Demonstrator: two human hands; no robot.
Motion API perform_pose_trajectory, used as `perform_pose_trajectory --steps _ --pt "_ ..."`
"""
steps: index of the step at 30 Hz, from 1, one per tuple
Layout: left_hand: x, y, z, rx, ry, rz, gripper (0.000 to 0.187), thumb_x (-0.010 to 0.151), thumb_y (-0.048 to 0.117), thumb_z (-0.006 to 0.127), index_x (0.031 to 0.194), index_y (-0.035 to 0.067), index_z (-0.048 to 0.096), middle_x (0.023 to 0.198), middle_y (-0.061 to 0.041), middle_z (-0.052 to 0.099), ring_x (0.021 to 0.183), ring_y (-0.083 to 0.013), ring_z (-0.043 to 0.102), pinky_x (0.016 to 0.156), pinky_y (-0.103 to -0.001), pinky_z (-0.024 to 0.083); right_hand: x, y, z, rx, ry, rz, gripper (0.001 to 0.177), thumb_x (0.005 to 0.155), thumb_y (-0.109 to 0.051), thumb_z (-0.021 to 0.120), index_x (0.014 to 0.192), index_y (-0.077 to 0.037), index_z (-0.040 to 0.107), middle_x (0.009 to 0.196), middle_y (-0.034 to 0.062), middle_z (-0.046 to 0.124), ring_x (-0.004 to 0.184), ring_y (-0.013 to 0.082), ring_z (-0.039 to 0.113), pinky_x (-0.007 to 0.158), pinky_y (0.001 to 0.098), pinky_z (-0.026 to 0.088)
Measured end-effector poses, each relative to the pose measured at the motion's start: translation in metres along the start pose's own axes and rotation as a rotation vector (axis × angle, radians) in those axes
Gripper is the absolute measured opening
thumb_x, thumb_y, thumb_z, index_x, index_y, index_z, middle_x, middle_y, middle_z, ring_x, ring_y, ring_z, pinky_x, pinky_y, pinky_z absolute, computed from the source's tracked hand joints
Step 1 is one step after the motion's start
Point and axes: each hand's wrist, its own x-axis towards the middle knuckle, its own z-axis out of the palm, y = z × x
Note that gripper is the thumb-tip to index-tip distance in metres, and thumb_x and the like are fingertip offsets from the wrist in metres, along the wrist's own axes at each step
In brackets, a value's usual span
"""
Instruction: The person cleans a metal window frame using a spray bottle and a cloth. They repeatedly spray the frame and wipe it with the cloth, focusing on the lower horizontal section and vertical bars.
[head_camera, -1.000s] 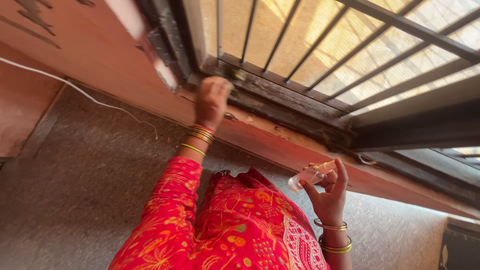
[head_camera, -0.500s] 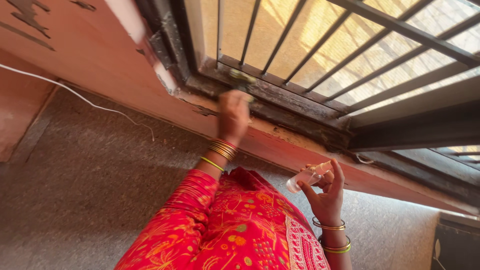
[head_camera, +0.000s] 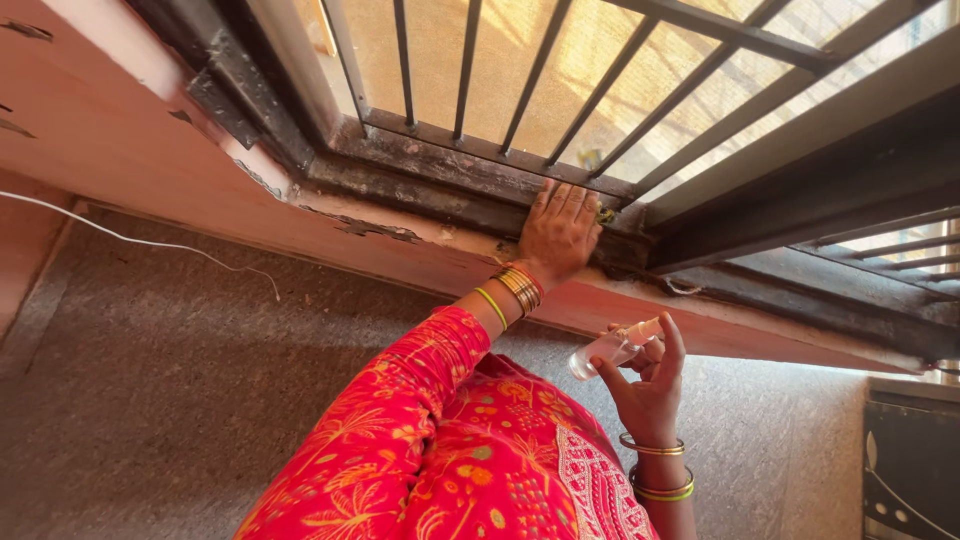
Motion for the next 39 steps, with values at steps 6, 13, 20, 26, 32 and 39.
perform_pose_trajectory --steps 6,13,20,26,32,39 --pt "0.032 0.03 -0.017 0.072 -0.358 0.01 0.082 0.094 0.066 0.044 0.15 0.006 0.04 0.154 -0.016 0.041 0.143 -0.0317 0.034 0.119 -0.055 0.02 0.005 0.002 0.0 -0.016 -0.036 -0.014 0.101 0.079 0.009 0.079 0.159 -0.011 0.02 0.127 0.0234 0.066 0.107 0.0259 0.071 0.087 0.0367 0.062" --pt "0.033 0.017 -0.024 0.125 -0.402 0.063 0.085 0.092 0.074 0.035 0.15 0.011 0.04 0.153 -0.012 0.041 0.147 -0.031 0.031 0.118 -0.058 0.021 0.019 -0.003 0.012 0.012 -0.126 -0.049 0.101 0.081 0.008 0.079 0.159 -0.013 0.019 0.128 0.0235 0.065 0.111 0.0277 0.071 0.092 0.0383 0.062" --pt "0.025 -0.063 -0.059 0.073 -0.583 -0.085 0.092 0.096 0.077 0.014 0.15 0.009 0.044 0.147 -0.014 0.055 0.135 -0.0319 0.053 0.121 -0.059 0.024 0.024 -0.003 0.023 0.012 -0.159 -0.035 0.101 0.081 0.008 0.078 0.159 -0.013 0.018 0.128 0.0236 0.065 0.113 0.0282 0.071 0.092 0.0393 0.062" --pt "-0.009 -0.167 -0.12 0.363 -0.43 -0.254 0.093 0.096 0.081 0.017 0.14 0.007 0.052 0.144 -0.022 0.054 0.137 -0.0395 0.047 0.12 -0.057 0.023 0.024 -0.001 0.029 -0.019 -0.138 -0.024 0.1 0.081 0.007 0.078 0.16 -0.013 0.018 0.125 0.0225 0.066 0.108 0.0268 0.072 0.088 0.0374 0.062" --pt "-0.039 -0.195 -0.12 0.312 -0.127 -0.335 0.102 0.096 0.08 0.021 0.152 -0.004 0.038 0.158 -0.024 0.038 0.149 -0.0363 0.031 0.124 -0.051 0.015 0.023 0.005 0.035 0.022 -0.124 -0.004 0.1 0.081 0.008 0.077 0.16 -0.012 0.019 0.127 0.0229 0.065 0.109 0.0267 0.071 0.088 0.0372 0.062" --pt "-0.051 -0.129 -0.087 0.286 0.011 -0.426 0.1 0.098 0.075 0.023 0.156 -0.006 0.033 0.164 -0.026 0.027 0.153 -0.0349 0.021 0.124 -0.049 0.012 0.018 0.003 0.025 -0.008 -0.094 -0.032 0.101 0.08 0.007 0.079 0.159 -0.013 0.019 0.126 0.0222 0.066 0.109 0.0261 0.072 0.088 0.0366 0.062"
